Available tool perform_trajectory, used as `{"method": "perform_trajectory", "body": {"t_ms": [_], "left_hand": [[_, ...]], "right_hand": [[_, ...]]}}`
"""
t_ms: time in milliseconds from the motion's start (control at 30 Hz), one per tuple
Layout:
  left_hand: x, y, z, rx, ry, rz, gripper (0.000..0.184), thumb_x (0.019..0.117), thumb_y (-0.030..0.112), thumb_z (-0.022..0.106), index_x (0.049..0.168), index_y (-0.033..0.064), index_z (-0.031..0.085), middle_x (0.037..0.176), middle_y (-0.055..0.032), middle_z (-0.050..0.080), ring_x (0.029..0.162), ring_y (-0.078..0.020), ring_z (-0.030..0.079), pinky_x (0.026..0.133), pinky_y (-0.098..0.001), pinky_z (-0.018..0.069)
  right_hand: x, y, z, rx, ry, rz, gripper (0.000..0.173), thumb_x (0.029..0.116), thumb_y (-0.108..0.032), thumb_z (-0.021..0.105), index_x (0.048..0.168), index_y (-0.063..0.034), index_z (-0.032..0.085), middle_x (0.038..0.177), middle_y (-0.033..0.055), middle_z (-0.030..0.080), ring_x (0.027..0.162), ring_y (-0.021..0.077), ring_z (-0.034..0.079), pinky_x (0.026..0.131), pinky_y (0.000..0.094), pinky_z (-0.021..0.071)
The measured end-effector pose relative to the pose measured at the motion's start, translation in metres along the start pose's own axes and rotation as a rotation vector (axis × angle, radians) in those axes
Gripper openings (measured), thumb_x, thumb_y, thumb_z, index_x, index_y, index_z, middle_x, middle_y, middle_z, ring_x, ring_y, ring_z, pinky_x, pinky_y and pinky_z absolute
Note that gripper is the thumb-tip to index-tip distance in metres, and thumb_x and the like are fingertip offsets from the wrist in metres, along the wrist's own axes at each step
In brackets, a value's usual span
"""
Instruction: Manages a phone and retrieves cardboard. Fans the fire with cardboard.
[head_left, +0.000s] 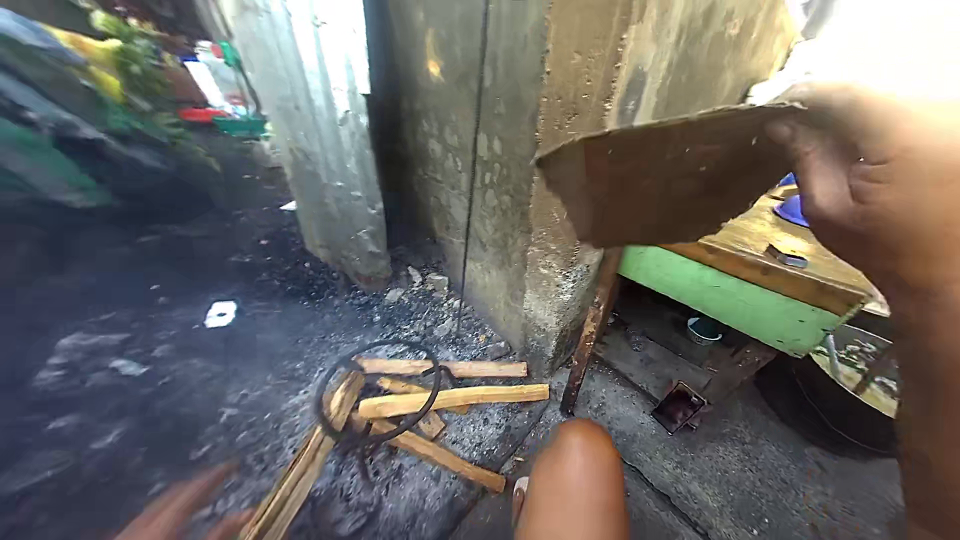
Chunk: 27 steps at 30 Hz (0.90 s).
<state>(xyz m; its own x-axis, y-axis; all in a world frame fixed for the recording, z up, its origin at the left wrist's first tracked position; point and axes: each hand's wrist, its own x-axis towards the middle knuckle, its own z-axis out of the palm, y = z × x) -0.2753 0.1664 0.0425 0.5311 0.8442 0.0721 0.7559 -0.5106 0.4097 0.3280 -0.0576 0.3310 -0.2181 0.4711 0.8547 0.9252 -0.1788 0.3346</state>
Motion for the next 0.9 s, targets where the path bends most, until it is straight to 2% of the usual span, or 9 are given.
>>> {"method": "perform_trajectory", "body": {"t_ms": [133,267,367,433,567,633,767,833,900], "left_hand": [[0.010,0.093,-0.020,-0.026,0.497,0.245,0.073,0.0965,0.053,0.060,0.149,0.0045,0.049,0.142,-0.0247,0.057,0.130,-0.0399,0.058,0.105,-0.0607,0.0471],[0.016,0.154,-0.023,-0.103,0.521,0.374,0.071,0.0907,0.052,0.071,0.145,0.0099,0.054,0.139,-0.0130,0.061,0.130,-0.0271,0.057,0.108,-0.0510,0.0477],[0.023,0.158,0.001,-0.047,0.373,0.347,0.040,0.0918,0.042,0.074,0.112,0.0077,0.073,0.102,-0.0079,0.073,0.100,-0.0245,0.069,0.091,-0.0510,0.0553],[0.024,0.145,0.016,-0.066,0.293,0.280,0.027,0.0971,0.031,0.069,0.092,0.0051,0.072,0.077,-0.0067,0.068,0.077,-0.0217,0.068,0.078,-0.0474,0.0562],[0.020,0.109,0.033,-0.334,0.156,0.063,0.026,0.0981,0.030,0.070,0.094,0.0052,0.072,0.077,-0.0059,0.069,0.073,-0.0164,0.067,0.073,-0.0431,0.0571],[0.021,0.099,0.042,-0.435,0.105,-0.001,0.024,0.0969,0.030,0.072,0.095,0.0060,0.073,0.079,-0.0038,0.070,0.073,-0.0121,0.067,0.074,-0.0389,0.0574],[0.038,0.098,0.054,-0.439,-0.020,-0.091,0.033,0.0940,0.030,0.076,0.118,0.0084,0.070,0.100,-0.0073,0.074,0.092,-0.0166,0.071,0.089,-0.0446,0.0577],[0.049,0.105,0.059,-0.435,-0.033,-0.065,0.044,0.0919,0.027,0.079,0.130,0.0104,0.064,0.110,-0.0085,0.072,0.102,-0.0185,0.070,0.095,-0.0452,0.0559],[0.060,0.110,0.068,-0.407,0.006,0.017,0.039,0.0916,0.025,0.079,0.125,0.0102,0.068,0.108,-0.0070,0.073,0.099,-0.0162,0.070,0.094,-0.0418,0.0570]], "right_hand": [[0.018,-0.103,0.019,0.298,-0.126,-0.279,0.024,0.1078,-0.019,0.052,0.114,-0.0014,0.067,0.101,0.0217,0.070,0.092,0.0387,0.070,0.074,0.0563,0.0555],[0.000,-0.215,0.082,0.632,-0.293,-0.527,0.019,0.1050,-0.016,0.054,0.100,-0.0056,0.069,0.086,0.0098,0.067,0.081,0.0273,0.070,0.066,0.0445,0.0574],[-0.025,-0.279,0.125,0.847,-0.355,-0.560,0.019,0.1046,-0.019,0.057,0.101,-0.0075,0.071,0.088,0.0070,0.070,0.083,0.0234,0.071,0.070,0.0425,0.0596],[-0.041,-0.300,0.147,0.979,-0.401,-0.448,0.018,0.1022,-0.024,0.062,0.107,-0.0095,0.072,0.091,0.0046,0.073,0.084,0.0208,0.072,0.075,0.0433,0.0611],[-0.080,-0.312,0.196,1.282,-0.570,-0.146,0.039,0.0893,-0.028,0.080,0.124,-0.0105,0.072,0.103,0.0042,0.074,0.099,0.0235,0.064,0.092,0.0480,0.0521],[-0.105,-0.319,0.211,1.439,-0.740,-0.036,0.040,0.0944,-0.023,0.075,0.130,-0.0064,0.069,0.116,0.0100,0.071,0.110,0.0216,0.066,0.100,0.0457,0.0539],[-0.134,-0.335,0.226,1.489,-0.897,0.070,0.026,0.1024,-0.022,0.065,0.121,-0.0049,0.069,0.096,0.0101,0.074,0.087,0.0169,0.072,0.085,0.0426,0.0592],[-0.138,-0.337,0.229,1.374,-0.946,-0.032,0.026,0.1041,-0.022,0.061,0.122,-0.0050,0.070,0.098,0.0142,0.075,0.093,0.0270,0.073,0.088,0.0538,0.0574],[-0.141,-0.338,0.230,1.288,-0.954,-0.113,0.024,0.1045,-0.022,0.060,0.119,-0.0059,0.071,0.099,0.0153,0.075,0.095,0.0322,0.073,0.087,0.0594,0.0564]]}}
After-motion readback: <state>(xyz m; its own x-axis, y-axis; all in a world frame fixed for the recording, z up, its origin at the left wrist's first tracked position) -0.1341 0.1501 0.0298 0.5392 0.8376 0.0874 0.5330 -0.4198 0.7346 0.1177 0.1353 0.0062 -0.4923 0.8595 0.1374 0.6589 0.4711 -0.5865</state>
